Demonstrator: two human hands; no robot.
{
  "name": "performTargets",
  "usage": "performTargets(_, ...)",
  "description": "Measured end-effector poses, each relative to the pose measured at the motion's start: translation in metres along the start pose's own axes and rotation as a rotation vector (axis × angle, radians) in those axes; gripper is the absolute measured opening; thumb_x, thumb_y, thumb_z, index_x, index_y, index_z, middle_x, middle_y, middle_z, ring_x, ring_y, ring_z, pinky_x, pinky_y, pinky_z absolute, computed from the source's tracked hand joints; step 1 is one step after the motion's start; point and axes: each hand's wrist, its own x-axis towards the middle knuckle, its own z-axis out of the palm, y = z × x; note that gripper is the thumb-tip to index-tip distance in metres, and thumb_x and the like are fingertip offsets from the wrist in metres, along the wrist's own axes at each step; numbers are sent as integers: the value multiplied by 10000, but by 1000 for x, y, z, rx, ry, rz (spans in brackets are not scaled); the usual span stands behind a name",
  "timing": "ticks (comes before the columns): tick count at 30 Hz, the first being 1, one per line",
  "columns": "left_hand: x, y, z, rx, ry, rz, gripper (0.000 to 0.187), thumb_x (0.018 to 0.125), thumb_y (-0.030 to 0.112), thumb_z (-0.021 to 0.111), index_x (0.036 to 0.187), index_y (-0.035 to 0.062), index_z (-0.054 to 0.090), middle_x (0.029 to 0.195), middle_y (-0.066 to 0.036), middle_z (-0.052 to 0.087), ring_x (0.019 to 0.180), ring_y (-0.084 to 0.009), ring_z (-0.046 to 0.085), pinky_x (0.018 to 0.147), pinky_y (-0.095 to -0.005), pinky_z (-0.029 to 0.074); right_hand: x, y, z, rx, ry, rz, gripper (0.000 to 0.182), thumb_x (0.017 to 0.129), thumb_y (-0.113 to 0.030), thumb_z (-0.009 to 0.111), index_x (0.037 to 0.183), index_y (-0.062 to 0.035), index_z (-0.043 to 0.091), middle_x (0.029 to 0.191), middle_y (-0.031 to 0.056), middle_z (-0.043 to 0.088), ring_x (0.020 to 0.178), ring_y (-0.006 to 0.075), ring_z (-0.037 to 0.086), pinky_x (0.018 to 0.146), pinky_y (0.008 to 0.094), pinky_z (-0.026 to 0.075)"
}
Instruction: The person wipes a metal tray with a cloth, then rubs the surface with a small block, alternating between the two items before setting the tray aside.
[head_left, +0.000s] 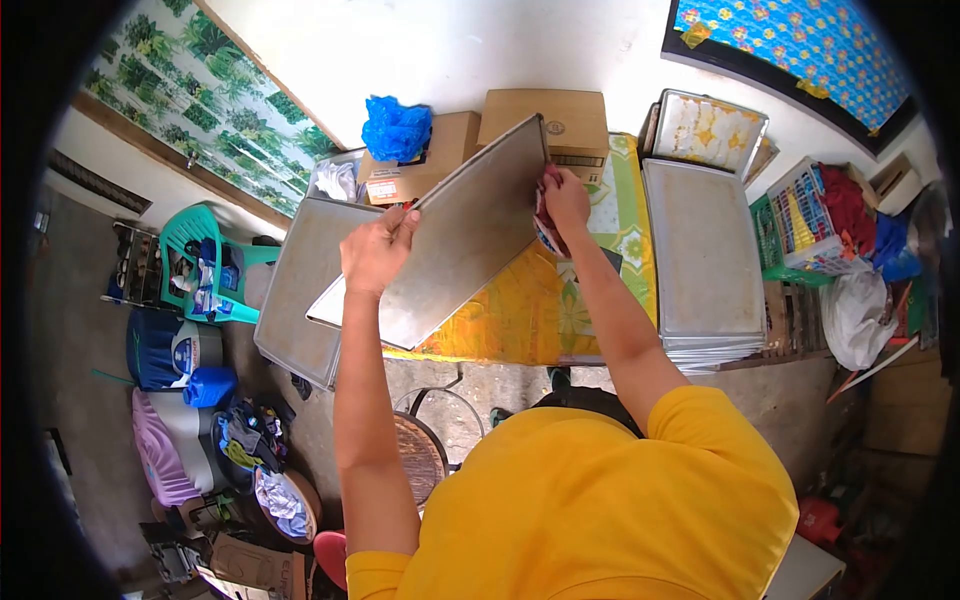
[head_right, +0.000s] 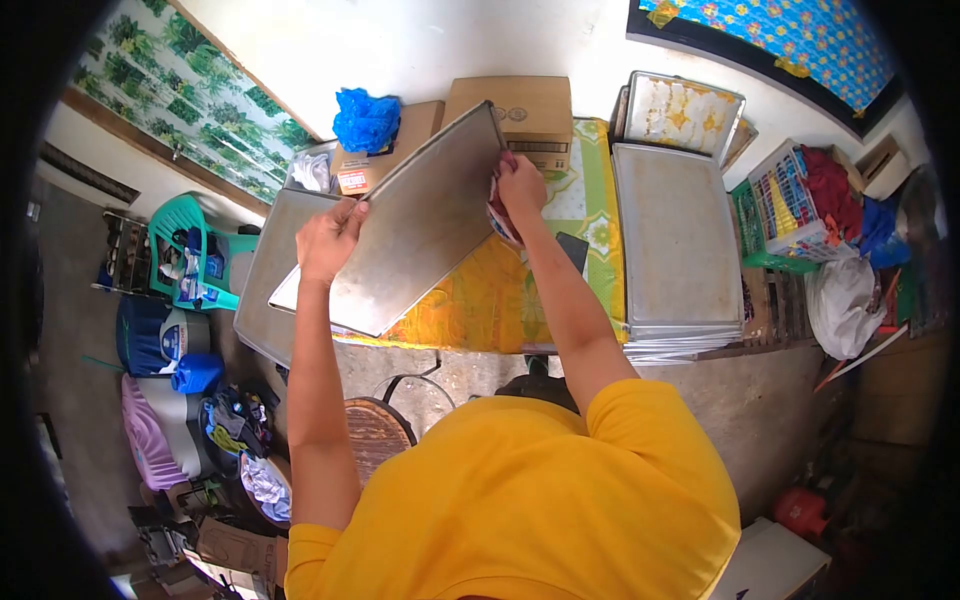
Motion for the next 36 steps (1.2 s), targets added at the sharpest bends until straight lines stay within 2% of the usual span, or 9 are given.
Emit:
performTargets(6, 0, 3, -1, 5, 12, 14, 417, 941, 502, 462, 814, 146, 639, 756, -130, 667, 783, -361, 637, 664, -469, 475, -16, -91, -25, 58, 246, -292, 249, 904, -285, 558, 1026, -86, 645, 949, 135, 651, 892, 363, 615, 768, 485, 477)
performTargets(10, 5, 1, -1, 34, 16, -17, 429, 945, 499, 455, 790, 143, 636, 736, -129, 663, 776, -359, 637, 660, -467, 474, -77, -103, 21, -58, 226, -680, 253, 835, -246, 612, 1062, -154, 675, 852, 79, 580, 777, 317, 587, 684, 461, 458)
performTargets(13, 6, -2, 4, 28, 39, -22, 431, 947, 501, 451, 792, 145, 637, 731, -131, 663, 766, -363, 637, 655, -472, 474, -81, -99, 8, -56, 219, -722, 269, 827, -247, 615, 1081, -187, 683, 862, 70, 582, 787, 295, 592, 689, 449, 461)
performTargets(17, 4, -3, 6, 86, 11, -50, 430, 935, 531, 463, 927, 177, 706, 756, -121, 675, 785, -342, 647, 688, -435, 484, -10, -70, 3, 39, 355, -288, 310, 794, -245, 615, 1093, -182, 662, 869, 40, 569, 840, 264, 583, 701, 440, 446)
performTargets(20, 2, -2, 8, 85, 98, 6, 416, 950, 504, 444, 828, 163, 649, 749, -133, 671, 751, -363, 645, 652, -469, 482, -22, -80, 3, -6, 343, -337, 304, 806, -249, 621, 1096, -163, 659, 924, 53, 595, 867, 272, 589, 725, 437, 452)
performTargets(23, 4, -1, 7, 70, 86, -17, 408, 951, 503, 440, 850, 177, 663, 744, -130, 672, 755, -354, 649, 654, -467, 485, -77, -94, 4, -54, 134, -669, 273, 844, -243, 609, 1090, -135, 656, 961, 81, 612, 894, 296, 590, 741, 443, 453)
performTargets(30, -2, 6, 5, 82, 96, -21, 430, 955, 516, 421, 869, 177, 671, 737, -134, 670, 754, -355, 648, 651, -465, 486, -24, -87, -5, 150, 311, -218, 258, 876, -222, 586, 1105, -120, 651, 917, 102, 599, 834, 328, 581, 736, 464, 450)
performTargets(33, 0, 4, 4, 87, 98, -26, 439, 956, 523, 415, 870, 176, 671, 741, -138, 670, 758, -364, 647, 652, -469, 486, -69, -96, 21, 215, 344, -533, 258, 870, -178, 591, 1113, -111, 646, 934, 113, 605, 842, 332, 581, 724, 465, 454)
performTargets(36, 4, -1, 8, 82, 66, -47, 444, 957, 528, 409, 878, 180, 674, 746, -141, 671, 762, -371, 647, 652, -474, 486, -150, -67, 71, 147, 77, -1004, 360, 753, -128, 635, 1113, -142, 650, 969, 77, 577, 837, 282, 562, 711, 451, 447)
